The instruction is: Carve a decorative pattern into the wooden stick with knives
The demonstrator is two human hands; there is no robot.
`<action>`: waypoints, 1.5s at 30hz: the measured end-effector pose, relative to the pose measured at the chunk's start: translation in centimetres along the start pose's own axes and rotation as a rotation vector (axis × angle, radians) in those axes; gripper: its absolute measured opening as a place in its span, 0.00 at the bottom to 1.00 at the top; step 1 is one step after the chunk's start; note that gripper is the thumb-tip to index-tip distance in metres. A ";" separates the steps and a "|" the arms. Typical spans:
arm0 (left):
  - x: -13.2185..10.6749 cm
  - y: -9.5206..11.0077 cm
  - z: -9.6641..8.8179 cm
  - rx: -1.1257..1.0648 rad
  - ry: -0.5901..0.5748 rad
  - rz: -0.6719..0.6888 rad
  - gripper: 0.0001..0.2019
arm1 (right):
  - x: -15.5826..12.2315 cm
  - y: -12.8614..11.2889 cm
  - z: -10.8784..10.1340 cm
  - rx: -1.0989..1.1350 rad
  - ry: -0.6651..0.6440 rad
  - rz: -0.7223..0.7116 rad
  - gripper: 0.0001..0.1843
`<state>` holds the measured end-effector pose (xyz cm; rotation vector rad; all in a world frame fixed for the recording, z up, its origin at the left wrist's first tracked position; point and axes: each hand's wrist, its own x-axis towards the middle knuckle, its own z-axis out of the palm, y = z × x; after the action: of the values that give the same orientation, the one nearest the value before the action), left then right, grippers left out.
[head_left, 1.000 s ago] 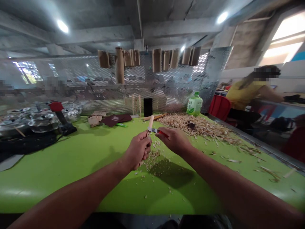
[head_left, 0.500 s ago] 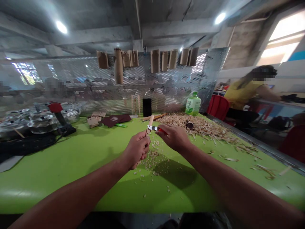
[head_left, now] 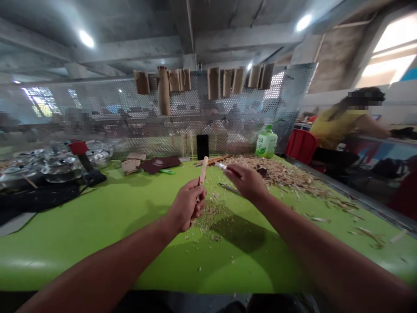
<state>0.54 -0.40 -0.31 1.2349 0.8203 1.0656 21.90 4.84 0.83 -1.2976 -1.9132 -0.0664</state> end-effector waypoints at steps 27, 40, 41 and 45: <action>-0.1 -0.3 0.5 -0.012 0.128 0.070 0.15 | 2.1 2.9 0.0 0.444 0.098 0.351 0.20; 2.8 -0.2 -2.1 -0.126 0.580 0.062 0.17 | -0.7 -8.4 9.2 0.738 -0.292 0.189 0.36; 3.2 0.0 -2.7 -0.149 0.614 0.065 0.16 | 0.0 -8.0 9.6 0.728 -0.313 0.171 0.36; 4.4 0.9 -5.0 -0.179 0.666 0.098 0.17 | 5.5 -4.7 10.9 0.376 -0.239 0.231 0.28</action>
<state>-2.92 5.36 -0.02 0.7688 1.1389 1.6304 11.00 11.75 -1.25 -1.2964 -1.8407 0.5621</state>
